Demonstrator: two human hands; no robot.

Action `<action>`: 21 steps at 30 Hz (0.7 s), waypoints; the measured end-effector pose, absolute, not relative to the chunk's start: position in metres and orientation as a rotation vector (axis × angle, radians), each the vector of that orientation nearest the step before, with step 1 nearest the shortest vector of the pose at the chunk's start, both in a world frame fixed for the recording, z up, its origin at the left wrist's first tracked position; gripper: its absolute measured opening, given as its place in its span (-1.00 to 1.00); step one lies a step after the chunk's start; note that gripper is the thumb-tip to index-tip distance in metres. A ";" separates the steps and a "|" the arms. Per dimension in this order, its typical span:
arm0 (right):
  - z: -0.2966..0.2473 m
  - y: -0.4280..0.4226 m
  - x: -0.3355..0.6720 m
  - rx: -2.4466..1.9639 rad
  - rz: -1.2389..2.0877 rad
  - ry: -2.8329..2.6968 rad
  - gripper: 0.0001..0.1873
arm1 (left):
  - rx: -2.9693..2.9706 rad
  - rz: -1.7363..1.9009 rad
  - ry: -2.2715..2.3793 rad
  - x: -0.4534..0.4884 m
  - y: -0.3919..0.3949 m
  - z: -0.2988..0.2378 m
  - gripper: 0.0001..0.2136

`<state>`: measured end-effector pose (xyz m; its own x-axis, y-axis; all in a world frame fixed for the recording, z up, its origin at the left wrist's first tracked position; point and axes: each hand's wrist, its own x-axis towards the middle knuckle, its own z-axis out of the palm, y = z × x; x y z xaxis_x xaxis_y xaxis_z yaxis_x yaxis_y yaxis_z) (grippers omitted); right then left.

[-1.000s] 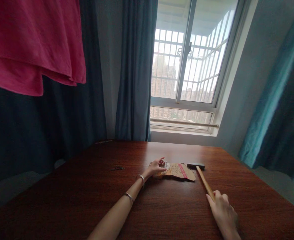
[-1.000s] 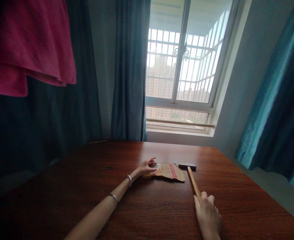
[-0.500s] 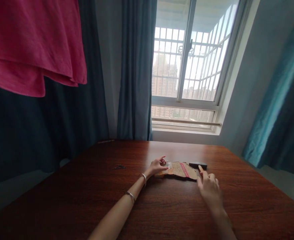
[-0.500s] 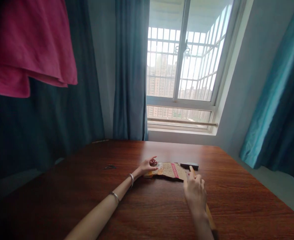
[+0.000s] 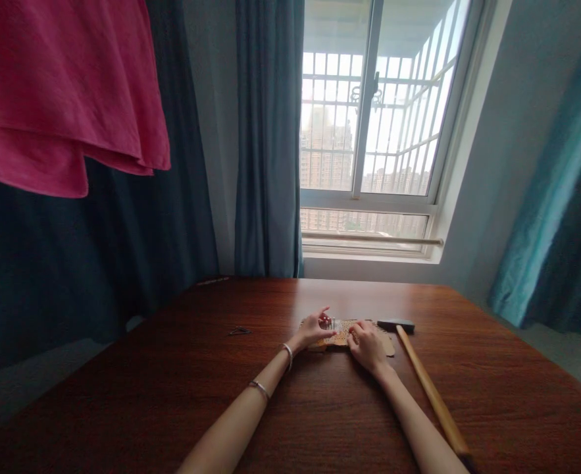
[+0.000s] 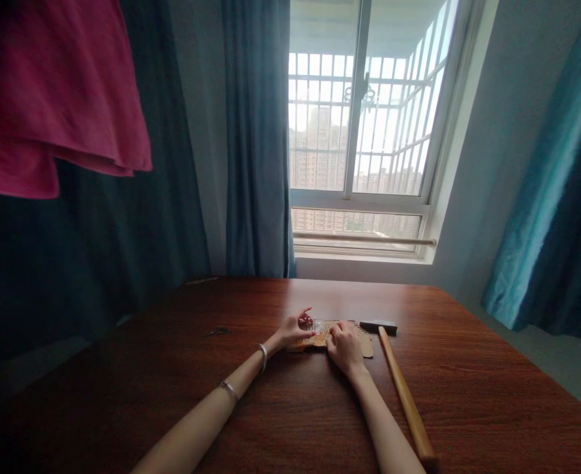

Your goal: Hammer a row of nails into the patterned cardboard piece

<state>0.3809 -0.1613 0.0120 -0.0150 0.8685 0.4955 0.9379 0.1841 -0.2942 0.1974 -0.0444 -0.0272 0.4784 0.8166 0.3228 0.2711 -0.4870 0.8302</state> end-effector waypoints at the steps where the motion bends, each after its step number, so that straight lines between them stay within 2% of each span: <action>1: 0.008 -0.160 0.382 -1.662 -0.165 -1.894 -0.85 | 2.014 0.968 0.902 0.198 -0.045 -0.026 -0.21; 8: -0.005 -0.154 0.386 -1.612 -0.207 -1.884 -0.85 | 2.149 0.983 0.966 0.197 -0.064 -0.014 -0.19; 11: -0.007 -0.153 0.386 -1.612 -0.221 -1.882 -0.85 | 2.213 0.975 0.996 0.192 -0.069 -0.007 -0.24; 13: -0.009 -0.152 0.387 -1.607 -0.218 -1.882 -0.85 | 2.220 0.981 1.002 0.185 -0.069 -0.001 -0.35; 18: -0.009 -0.152 0.387 -1.591 -0.198 -1.868 -0.82 | 2.305 1.104 1.194 0.144 -0.062 0.019 -0.77; 21: -0.008 -0.154 0.387 -1.587 -0.205 -1.856 -0.80 | 2.277 1.095 1.352 0.101 -0.061 0.031 -0.82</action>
